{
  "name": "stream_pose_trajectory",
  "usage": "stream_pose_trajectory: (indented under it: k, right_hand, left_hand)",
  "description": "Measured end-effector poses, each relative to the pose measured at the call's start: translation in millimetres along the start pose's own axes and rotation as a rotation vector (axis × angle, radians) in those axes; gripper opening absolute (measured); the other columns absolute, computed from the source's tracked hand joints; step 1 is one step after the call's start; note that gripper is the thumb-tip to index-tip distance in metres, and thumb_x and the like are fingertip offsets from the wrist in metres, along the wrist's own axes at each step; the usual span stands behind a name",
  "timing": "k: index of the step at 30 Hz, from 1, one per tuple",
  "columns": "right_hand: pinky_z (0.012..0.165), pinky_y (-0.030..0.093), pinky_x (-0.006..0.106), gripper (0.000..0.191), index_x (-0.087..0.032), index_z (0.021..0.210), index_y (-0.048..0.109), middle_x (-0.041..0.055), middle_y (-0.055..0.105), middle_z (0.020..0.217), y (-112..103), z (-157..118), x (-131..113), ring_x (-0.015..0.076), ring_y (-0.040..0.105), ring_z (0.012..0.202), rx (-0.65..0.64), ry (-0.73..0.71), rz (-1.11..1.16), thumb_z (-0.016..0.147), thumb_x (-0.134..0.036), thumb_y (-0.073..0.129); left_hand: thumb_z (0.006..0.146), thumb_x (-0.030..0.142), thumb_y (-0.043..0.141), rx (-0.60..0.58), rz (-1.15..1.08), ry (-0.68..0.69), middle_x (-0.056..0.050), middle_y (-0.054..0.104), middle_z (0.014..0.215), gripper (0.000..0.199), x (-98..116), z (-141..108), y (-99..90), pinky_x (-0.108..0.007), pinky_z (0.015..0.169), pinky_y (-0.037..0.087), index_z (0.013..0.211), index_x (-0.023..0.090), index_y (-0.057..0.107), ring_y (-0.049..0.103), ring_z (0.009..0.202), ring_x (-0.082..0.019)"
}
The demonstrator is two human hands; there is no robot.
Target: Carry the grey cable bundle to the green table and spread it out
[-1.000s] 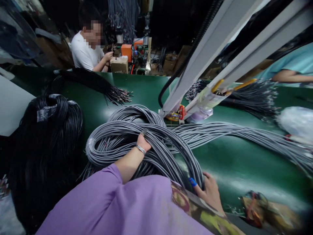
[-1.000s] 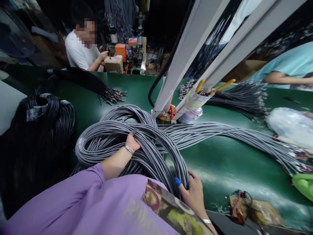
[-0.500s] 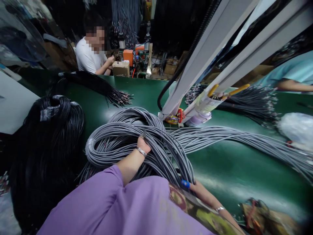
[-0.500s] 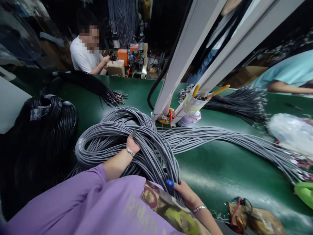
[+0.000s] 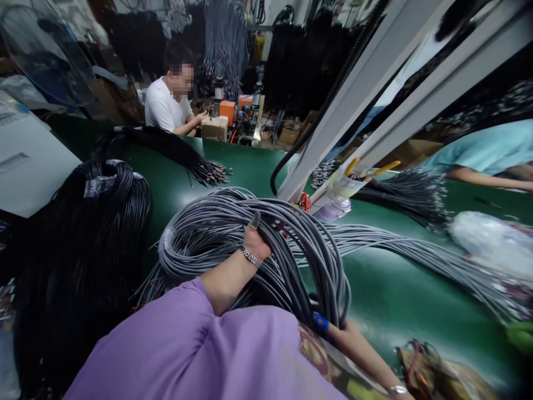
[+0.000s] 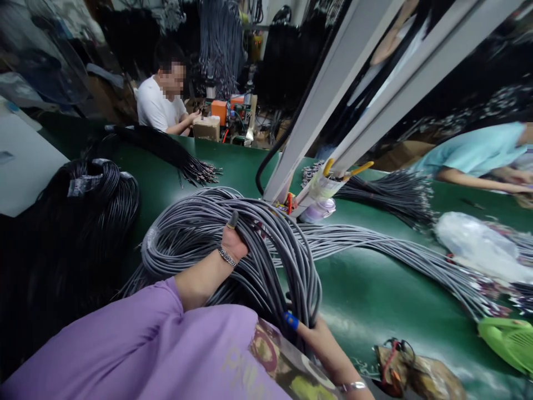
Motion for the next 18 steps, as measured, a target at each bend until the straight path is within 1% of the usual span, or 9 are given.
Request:
stream_pose_trajectory:
  k: [2,3,5,7,9,11,14,16,18]
  right_hand:
    - [0.107,0.036,0.05,0.05,-0.016,0.088,0.072,0.0152,0.069,0.109,-0.2,11.2,1.9,0.0394,0.055,0.116,0.083,-0.02,0.024,0.049,-0.047,0.077]
    - [0.106,0.036,0.051,0.053,-0.016,0.089,0.071,0.0152,0.069,0.108,1.4,18.4,4.2,0.039,0.055,0.114,0.068,-0.023,0.083,0.047,-0.047,0.078]
    - [0.103,0.039,0.051,0.055,-0.016,0.091,0.07,0.0148,0.071,0.103,8.2,33.1,9.8,0.0372,0.059,0.111,-0.077,-0.004,0.279,0.046,-0.048,0.078]
    - [0.099,0.042,0.052,0.054,-0.016,0.087,0.07,0.015,0.073,0.095,15.1,44.9,13.6,0.0369,0.063,0.105,-0.237,0.054,0.461,0.044,-0.048,0.079]
    - [0.096,0.044,0.052,0.052,-0.016,0.082,0.071,0.0148,0.073,0.089,19.6,52.6,13.4,0.0368,0.065,0.1,-0.333,0.105,0.537,0.041,-0.046,0.081]
    - [0.097,0.044,0.051,0.049,-0.016,0.08,0.071,0.0145,0.074,0.087,22.7,56.3,9.3,0.0362,0.065,0.099,-0.387,0.121,0.536,0.043,-0.046,0.082]
    - [0.097,0.044,0.051,0.047,-0.016,0.085,0.072,0.0149,0.074,0.088,26.7,55.1,3.3,0.0359,0.065,0.1,-0.444,0.139,0.478,0.049,-0.045,0.081]
    - [0.097,0.045,0.051,0.049,-0.015,0.087,0.072,0.015,0.074,0.088,26.0,52.6,2.6,0.0365,0.065,0.1,-0.424,0.165,0.441,0.049,-0.046,0.081]
    - [0.096,0.047,0.05,0.05,-0.016,0.085,0.072,0.0143,0.074,0.086,22.7,50.1,3.7,0.0365,0.066,0.099,-0.371,0.193,0.409,0.049,-0.05,0.081]
  left_hand:
    - [0.075,0.074,0.044,0.013,0.04,0.022,-0.013,0.071,0.091,0.065,1.1,-1.1,-1.4,-0.049,0.088,0.046,0.093,0.016,0.068,0.062,0.101,-0.031]
    - [0.076,0.075,0.042,0.013,0.056,0.028,-0.013,0.07,0.09,0.066,0.9,-1.0,-2.1,-0.048,0.088,0.046,0.092,0.016,0.069,0.062,0.101,-0.03]
    - [0.078,0.075,0.037,0.003,0.07,0.033,-0.014,0.07,0.09,0.068,-0.4,0.7,-2.6,-0.047,0.089,0.046,0.091,0.016,0.069,0.062,0.1,-0.03]
    - [0.078,0.075,0.037,-0.003,0.054,0.025,-0.014,0.07,0.09,0.068,-2.6,5.8,-1.5,-0.047,0.089,0.046,0.091,0.016,0.069,0.062,0.099,-0.029]
    - [0.077,0.074,0.041,0.019,0.012,0.002,-0.014,0.07,0.089,0.067,-6.2,14.5,-0.2,-0.047,0.089,0.047,0.091,0.015,0.068,0.063,0.096,-0.029]
    - [0.075,0.072,0.047,0.062,-0.057,-0.042,-0.013,0.07,0.089,0.062,-11.4,25.2,0.3,-0.047,0.088,0.047,0.091,0.015,0.067,0.064,0.092,-0.028]
    - [0.075,0.065,0.056,0.128,-0.187,-0.119,-0.013,0.07,0.084,0.053,-20.2,39.0,-2.2,-0.045,0.085,0.05,0.086,0.013,0.066,0.065,0.085,-0.026]
    - [0.074,0.061,0.061,0.153,-0.25,-0.154,-0.013,0.069,0.079,0.049,-26.0,42.6,-7.4,-0.043,0.081,0.052,0.081,0.012,0.065,0.066,0.08,-0.026]
    - [0.071,0.06,0.065,0.142,-0.257,-0.178,-0.013,0.068,0.075,0.048,-33.9,39.2,-15.2,-0.04,0.077,0.053,0.076,0.012,0.064,0.066,0.076,-0.024]
Point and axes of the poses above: each hand's wrist, its own z-axis towards the middle knuckle, its own y-axis out of the palm, x = y × z, the point moved 4 cm from there along z, towards the middle knuckle
